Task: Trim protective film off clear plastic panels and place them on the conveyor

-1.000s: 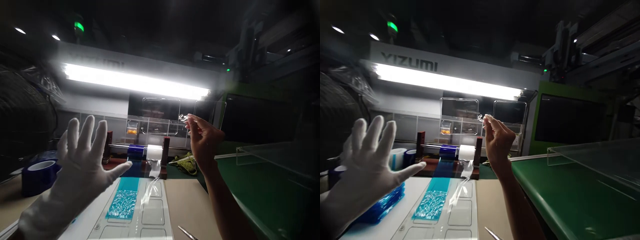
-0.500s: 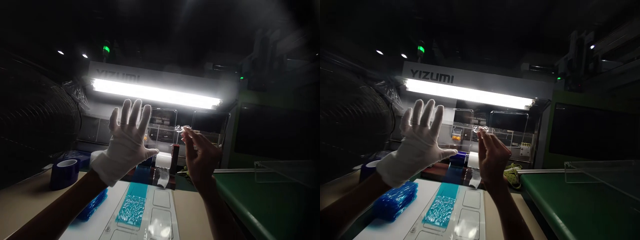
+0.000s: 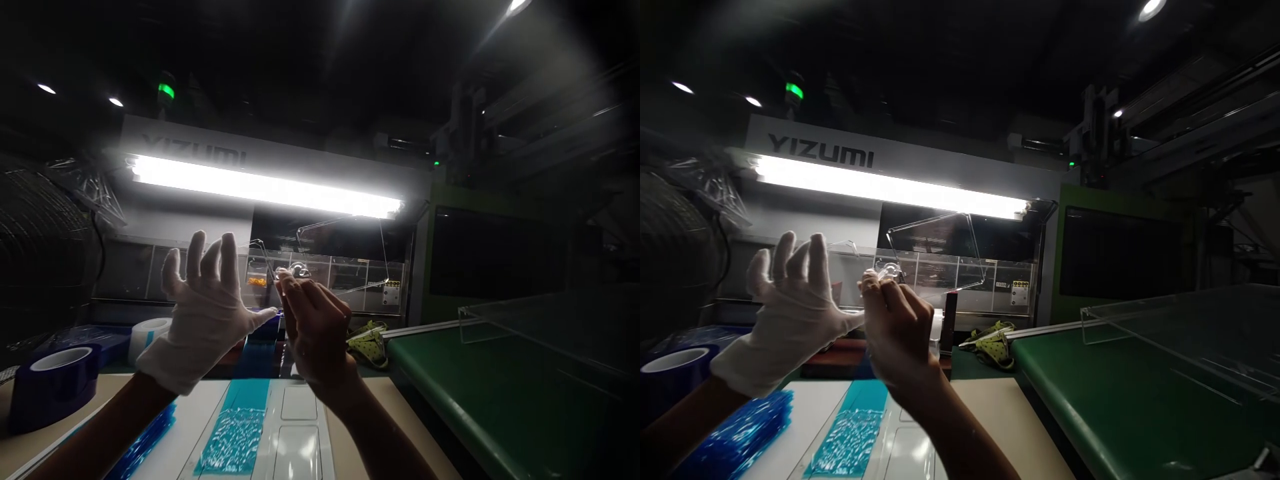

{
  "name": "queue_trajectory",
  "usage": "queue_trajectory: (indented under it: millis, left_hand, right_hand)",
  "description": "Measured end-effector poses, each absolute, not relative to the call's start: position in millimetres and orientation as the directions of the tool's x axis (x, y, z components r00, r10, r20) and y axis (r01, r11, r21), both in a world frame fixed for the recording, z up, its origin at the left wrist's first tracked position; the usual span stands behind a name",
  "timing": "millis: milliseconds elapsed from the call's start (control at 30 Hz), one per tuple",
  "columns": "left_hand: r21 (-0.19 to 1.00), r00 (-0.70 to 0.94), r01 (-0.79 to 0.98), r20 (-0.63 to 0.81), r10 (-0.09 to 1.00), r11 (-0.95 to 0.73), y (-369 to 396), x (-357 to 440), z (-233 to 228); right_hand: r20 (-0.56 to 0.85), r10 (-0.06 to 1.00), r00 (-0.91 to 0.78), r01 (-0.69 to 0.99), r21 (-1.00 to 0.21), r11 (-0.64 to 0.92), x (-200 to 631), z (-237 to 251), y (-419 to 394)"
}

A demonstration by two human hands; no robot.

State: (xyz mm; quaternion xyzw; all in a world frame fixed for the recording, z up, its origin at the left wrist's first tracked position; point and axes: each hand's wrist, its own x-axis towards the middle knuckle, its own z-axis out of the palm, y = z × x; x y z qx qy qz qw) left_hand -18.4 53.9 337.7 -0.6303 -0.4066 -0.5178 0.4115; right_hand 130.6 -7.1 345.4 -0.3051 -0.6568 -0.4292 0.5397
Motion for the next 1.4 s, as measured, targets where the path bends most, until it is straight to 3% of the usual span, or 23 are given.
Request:
queue_trajectory:
  millis: [333, 400, 500, 600, 733, 833, 933, 1033, 1100, 1200, 1300, 1400]
  left_hand:
    - [-0.074, 0.114, 0.941, 0.988, 0.104, -0.331, 52, -17, 328]
    - [-0.11, 0.164, 0.927, 0.979, 0.123, -0.358, 54, -19, 315]
    - [-0.194, 0.298, 0.896, 0.929, 0.219, -0.399, 59, -27, 277]
    - [-0.285, 0.46, 0.847, 0.816, 0.35, -0.448, 58, -43, 226]
    - [-0.309, 0.583, 0.797, 0.617, 0.528, -0.519, 45, -71, 165]
    - [-0.302, 0.628, 0.75, 0.604, 0.49, -0.589, 37, -84, 141]
    - [-0.267, 0.641, 0.71, 0.628, 0.442, -0.651, 33, -89, 133]
    - [-0.177, 0.626, 0.705, 0.61, 0.485, -0.687, 30, -94, 134]
    - [-0.056, 0.604, 0.699, 0.58, 0.547, -0.713, 26, -95, 132]
    - [0.309, 0.539, 0.619, 0.501, 0.677, -0.722, 16, -87, 117]
    - [0.679, 0.467, 0.412, 0.416, 0.78, -0.608, 5, -67, 92]
    - [0.813, 0.417, 0.311, 0.349, 0.839, -0.493, 2, -57, 81]
  right_hand:
    - [0.969, -0.01, -0.249, 0.844, 0.221, 0.489, 131, 338, -5]
    - [0.974, 0.071, -0.214, 0.848, 0.149, 0.509, 135, 328, -4]
    - [0.923, 0.341, -0.178, 0.833, -0.044, 0.552, 152, 304, -10]
    - [0.761, 0.614, -0.211, 0.834, -0.187, 0.518, 182, 276, -24]
    - [0.513, 0.81, -0.282, 0.901, -0.148, 0.407, 219, 246, -41]
    - [0.252, 0.88, -0.402, 0.893, -0.106, 0.438, 228, 225, -40]
    - [0.056, 0.876, -0.48, 0.861, -0.161, 0.482, 227, 202, -33]
    - [-0.005, 0.866, -0.501, 0.843, -0.23, 0.486, 224, 183, -28]
    - [0.002, 0.873, -0.488, 0.836, -0.287, 0.468, 222, 172, -28]
    - [0.001, 0.886, -0.464, 0.79, -0.451, 0.414, 216, 152, -29]
    - [-0.026, 0.895, -0.445, 0.694, -0.642, 0.326, 211, 126, -29]
    - [0.019, 0.91, -0.415, 0.651, -0.693, 0.311, 220, 112, -29]
